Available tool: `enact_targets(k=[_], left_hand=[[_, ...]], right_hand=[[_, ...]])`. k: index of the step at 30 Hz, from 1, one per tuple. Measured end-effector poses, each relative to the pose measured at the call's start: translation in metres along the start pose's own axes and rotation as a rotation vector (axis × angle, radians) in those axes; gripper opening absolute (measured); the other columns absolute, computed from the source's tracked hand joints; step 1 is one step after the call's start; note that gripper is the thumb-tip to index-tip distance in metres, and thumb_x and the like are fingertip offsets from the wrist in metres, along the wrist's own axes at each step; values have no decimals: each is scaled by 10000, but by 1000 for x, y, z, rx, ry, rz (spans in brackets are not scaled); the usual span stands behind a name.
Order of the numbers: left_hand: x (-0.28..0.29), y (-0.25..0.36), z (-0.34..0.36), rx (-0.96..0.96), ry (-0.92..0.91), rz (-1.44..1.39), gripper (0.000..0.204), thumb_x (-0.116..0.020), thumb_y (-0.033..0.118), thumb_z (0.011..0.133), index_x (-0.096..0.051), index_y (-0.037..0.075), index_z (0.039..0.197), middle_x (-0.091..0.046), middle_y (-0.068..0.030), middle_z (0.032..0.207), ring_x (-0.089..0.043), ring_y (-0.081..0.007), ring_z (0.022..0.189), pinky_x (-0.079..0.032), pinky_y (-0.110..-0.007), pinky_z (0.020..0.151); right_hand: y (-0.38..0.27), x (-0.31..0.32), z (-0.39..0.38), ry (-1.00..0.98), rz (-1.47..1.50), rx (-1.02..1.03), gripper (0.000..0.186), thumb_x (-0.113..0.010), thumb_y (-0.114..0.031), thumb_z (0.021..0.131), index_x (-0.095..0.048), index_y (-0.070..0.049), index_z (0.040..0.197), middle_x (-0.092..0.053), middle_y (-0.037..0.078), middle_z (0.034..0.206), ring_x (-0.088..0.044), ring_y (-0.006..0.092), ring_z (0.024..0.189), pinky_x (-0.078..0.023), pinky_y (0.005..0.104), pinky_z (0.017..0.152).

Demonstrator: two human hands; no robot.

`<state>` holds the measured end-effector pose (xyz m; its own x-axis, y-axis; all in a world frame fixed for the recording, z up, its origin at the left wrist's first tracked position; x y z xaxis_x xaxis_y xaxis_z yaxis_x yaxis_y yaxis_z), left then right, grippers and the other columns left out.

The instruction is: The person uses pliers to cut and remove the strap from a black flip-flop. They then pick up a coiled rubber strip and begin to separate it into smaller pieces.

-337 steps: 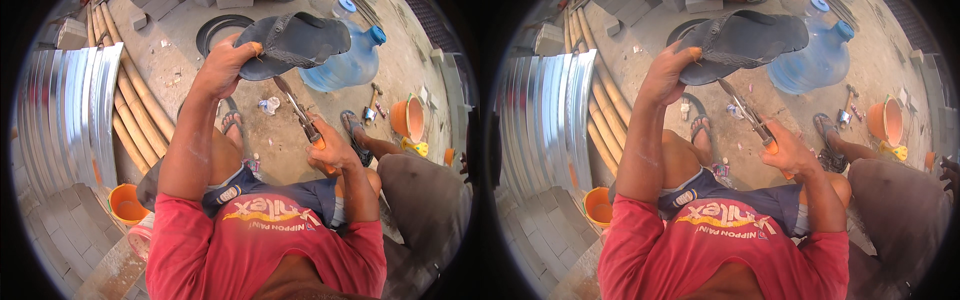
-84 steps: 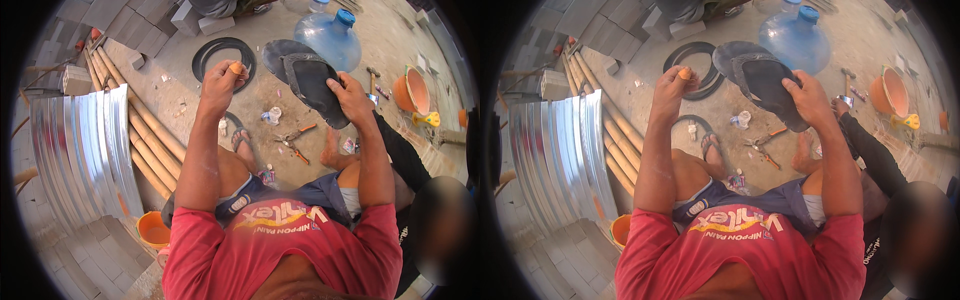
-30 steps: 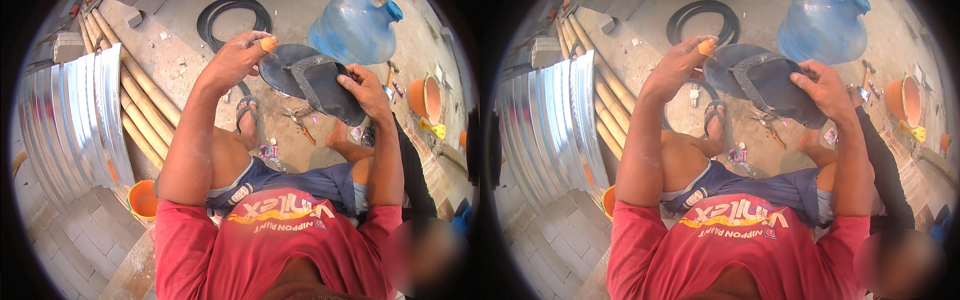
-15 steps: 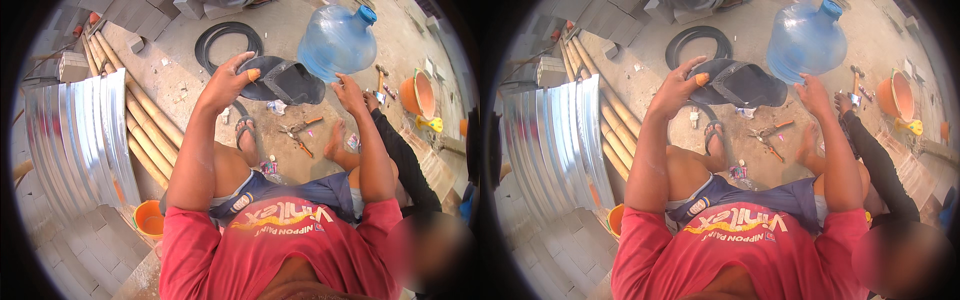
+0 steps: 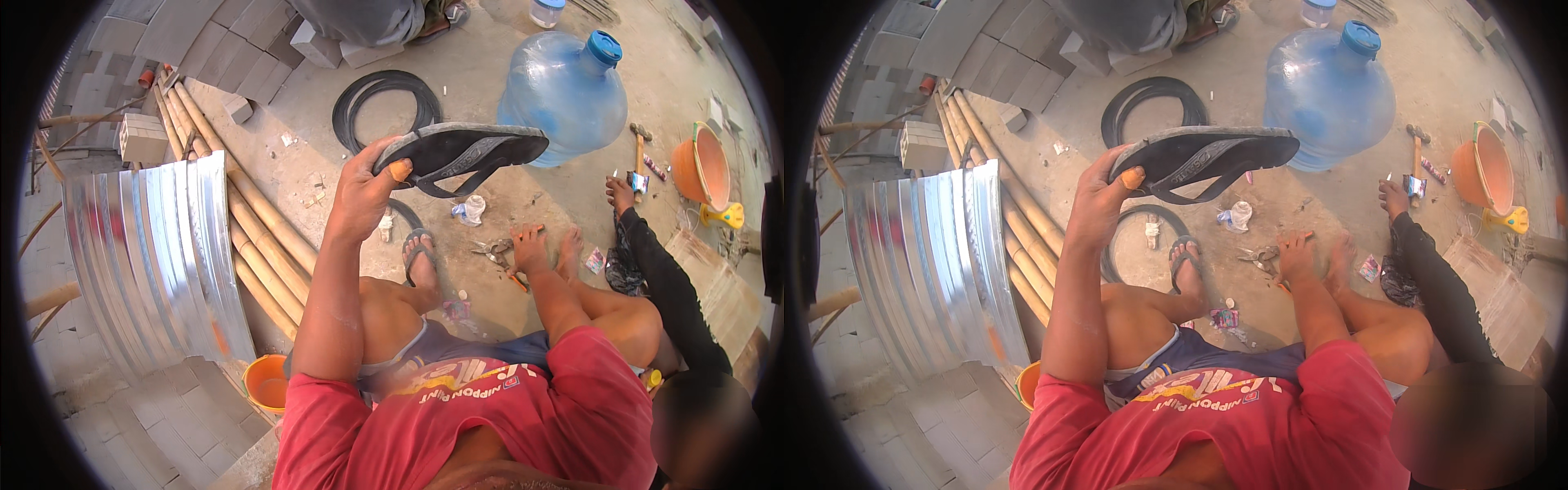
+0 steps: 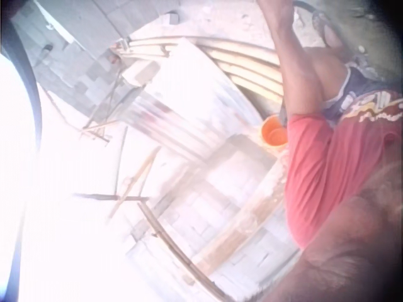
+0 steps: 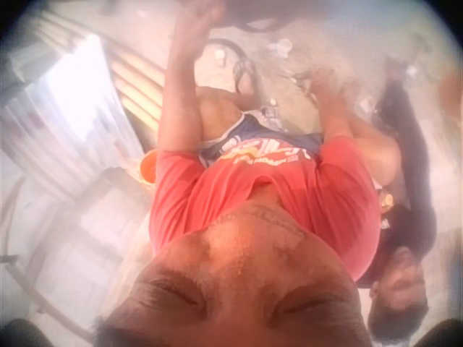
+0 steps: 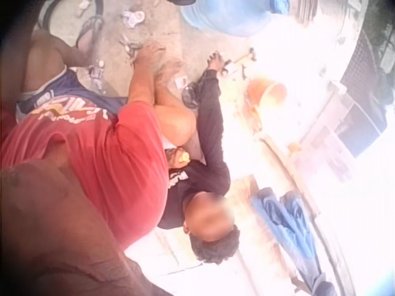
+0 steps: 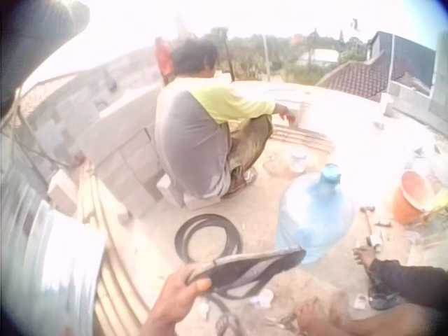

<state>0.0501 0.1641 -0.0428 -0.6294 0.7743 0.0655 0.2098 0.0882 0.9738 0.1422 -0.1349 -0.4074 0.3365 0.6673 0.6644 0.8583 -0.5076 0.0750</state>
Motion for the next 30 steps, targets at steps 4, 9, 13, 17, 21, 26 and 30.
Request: enact_targets(k=[4, 9, 13, 17, 21, 26, 30], left_hand=[[3, 3, 7, -131, 21, 190, 323, -636, 130, 893, -607, -15, 1180, -629, -35, 1006, -556, -106, 908, -453, -254, 819], [6, -8, 14, -52, 85, 119, 307, -628, 134, 911, -606, -19, 1176, -630, -48, 991, -574, -114, 882, -456, -242, 809], [12, -30, 22, 133, 121, -182, 402, -596, 185, 941, -500, -57, 1247, -621, -131, 1112, -623, -197, 999, -547, -365, 853], [22, -42, 21, 221, 264, -427, 361, -503, 215, 984, -470, -41, 1237, -590, -169, 1145, -644, -263, 991, -575, -428, 838], [27, -40, 20, 233, 384, -544, 337, -473, 208, 994, -473, -46, 1216, -604, -170, 1105, -650, -274, 968, -588, -425, 807], [35, -47, 20, 235, 397, -638, 314, -445, 212, 1006, -503, -42, 1180, -608, -155, 1110, -640, -273, 969, -572, -439, 829], [36, -40, 21, 203, 374, -679, 286, -471, 222, 999, -526, -16, 1146, -614, -142, 1102, -642, -270, 963, -575, -438, 811]], right_hand=[[-19, -12, 14, 19, -25, 49, 1274, -814, -628, 546, -119, -213, 1530, -123, 171, 1572, -114, 424, 1432, -141, 637, 1106], [-14, -51, 17, -47, 2, 2, 1260, -799, -615, 577, -93, -198, 1535, -89, 189, 1576, -78, 437, 1435, -99, 655, 1107], [-14, -63, 9, -69, 9, -27, 1172, -748, -583, 667, -71, -181, 1536, -73, 207, 1573, -64, 447, 1435, -82, 666, 1104], [-17, -65, 2, -19, -27, -48, 1044, -682, -507, 762, -70, -169, 1537, -104, 222, 1564, -80, 455, 1430, -96, 679, 1095], [-18, -81, 16, 236, -37, -55, 806, -654, -413, 802, -281, -113, 1450, -360, 202, 1409, -312, 453, 1317, -186, 678, 1065], [-13, -63, 15, 114, 139, 22, 570, -690, -317, 777, -465, -71, 1240, -519, 131, 1158, -513, 363, 1122, -340, 606, 1019], [-15, -62, 9, -129, 365, 5, 584, -707, -286, 754, -480, -71, 1247, -522, 140, 1206, -509, 327, 1171, -448, 495, 971]])
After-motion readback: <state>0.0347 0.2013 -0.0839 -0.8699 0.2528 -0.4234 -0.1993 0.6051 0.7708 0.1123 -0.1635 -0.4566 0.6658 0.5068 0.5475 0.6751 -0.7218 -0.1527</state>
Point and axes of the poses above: each hand's wrist, its own z-axis towards the middle knuckle, its own x-axis out of the back of the hand, y = z × x, the point moved 10 cm from there along z, towards the middle knuckle
